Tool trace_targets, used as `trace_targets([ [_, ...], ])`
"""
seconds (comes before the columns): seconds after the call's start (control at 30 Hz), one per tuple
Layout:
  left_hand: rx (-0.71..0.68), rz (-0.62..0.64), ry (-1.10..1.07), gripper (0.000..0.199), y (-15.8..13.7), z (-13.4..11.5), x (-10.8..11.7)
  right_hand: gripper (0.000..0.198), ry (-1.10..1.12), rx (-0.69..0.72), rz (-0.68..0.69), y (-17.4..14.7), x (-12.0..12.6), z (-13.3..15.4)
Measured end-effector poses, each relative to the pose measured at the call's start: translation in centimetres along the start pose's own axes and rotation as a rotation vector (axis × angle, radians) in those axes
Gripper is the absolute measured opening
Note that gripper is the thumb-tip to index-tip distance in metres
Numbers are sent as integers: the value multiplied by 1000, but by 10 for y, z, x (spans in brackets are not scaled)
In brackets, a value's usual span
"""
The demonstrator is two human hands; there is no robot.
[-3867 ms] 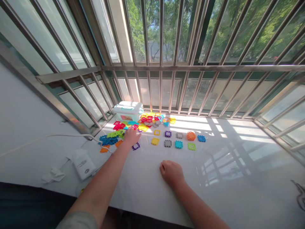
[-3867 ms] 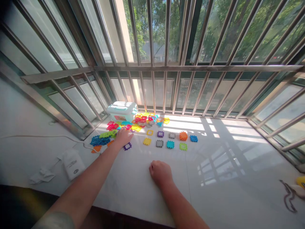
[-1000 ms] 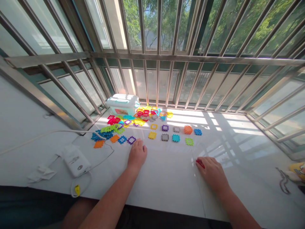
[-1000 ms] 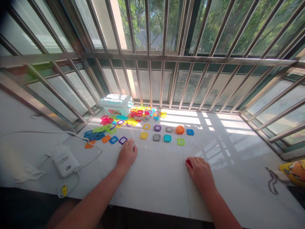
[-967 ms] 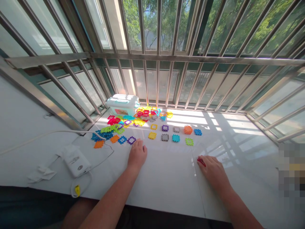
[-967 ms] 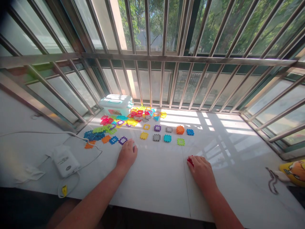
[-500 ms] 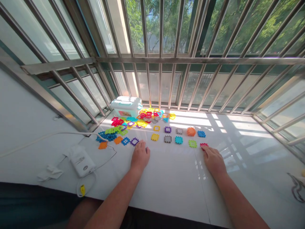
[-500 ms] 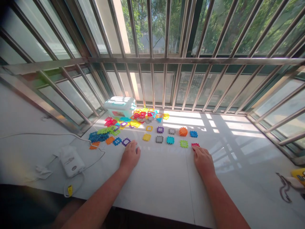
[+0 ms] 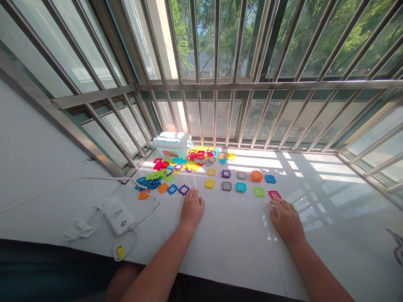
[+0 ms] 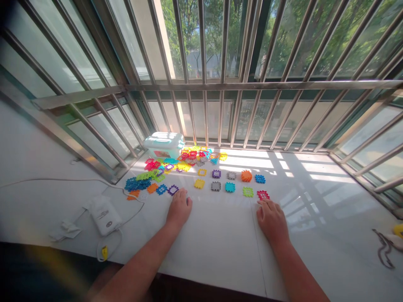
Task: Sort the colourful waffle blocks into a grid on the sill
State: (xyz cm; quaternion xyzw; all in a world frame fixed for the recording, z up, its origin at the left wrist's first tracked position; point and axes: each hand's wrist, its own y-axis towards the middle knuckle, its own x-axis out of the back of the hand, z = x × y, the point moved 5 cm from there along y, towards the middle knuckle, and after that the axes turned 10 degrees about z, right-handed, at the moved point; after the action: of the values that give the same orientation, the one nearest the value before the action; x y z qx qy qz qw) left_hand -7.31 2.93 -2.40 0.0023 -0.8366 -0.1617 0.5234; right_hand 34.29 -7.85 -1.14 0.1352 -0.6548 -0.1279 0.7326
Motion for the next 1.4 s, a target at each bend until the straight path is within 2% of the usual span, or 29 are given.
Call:
trace_targets([
  [0.3, -11, -4, 12, 37, -1, 1, -3, 24, 22, -31, -39, -2, 10, 4],
  [0.47, 4, 10, -2, 37, -2, 0, -3, 23, 71, -38, -79, 13, 13, 33],
  [0.6, 20, 34, -23, 38, -3, -1, -1, 25, 133, -7, -52, 56, 3, 84],
  [0.73, 19, 28, -18, 37, -4, -2, 1, 29, 150, -40, 50, 127, -11, 126],
  [0.9, 25, 29, -25, 36, -4, -3, 2, 32, 135, -176, 276, 221, -36, 141],
  [1.0, 40, 49, -26, 34, -4, -4, 4, 37, 140, -237, 370, 260, -53, 144],
  [1.1, 55, 62, -12, 36, -5, -7, 7, 49, 146, -263, 411, 282, -66, 149],
  [1.2, 69, 74, -4, 36, -5, -9, 9, 58, 154, -291, 438, 291, -74, 153],
  [1.4, 80, 77, -11, 39, -5, -10, 11, 31, 154, -326, 481, 299, -76, 154],
])
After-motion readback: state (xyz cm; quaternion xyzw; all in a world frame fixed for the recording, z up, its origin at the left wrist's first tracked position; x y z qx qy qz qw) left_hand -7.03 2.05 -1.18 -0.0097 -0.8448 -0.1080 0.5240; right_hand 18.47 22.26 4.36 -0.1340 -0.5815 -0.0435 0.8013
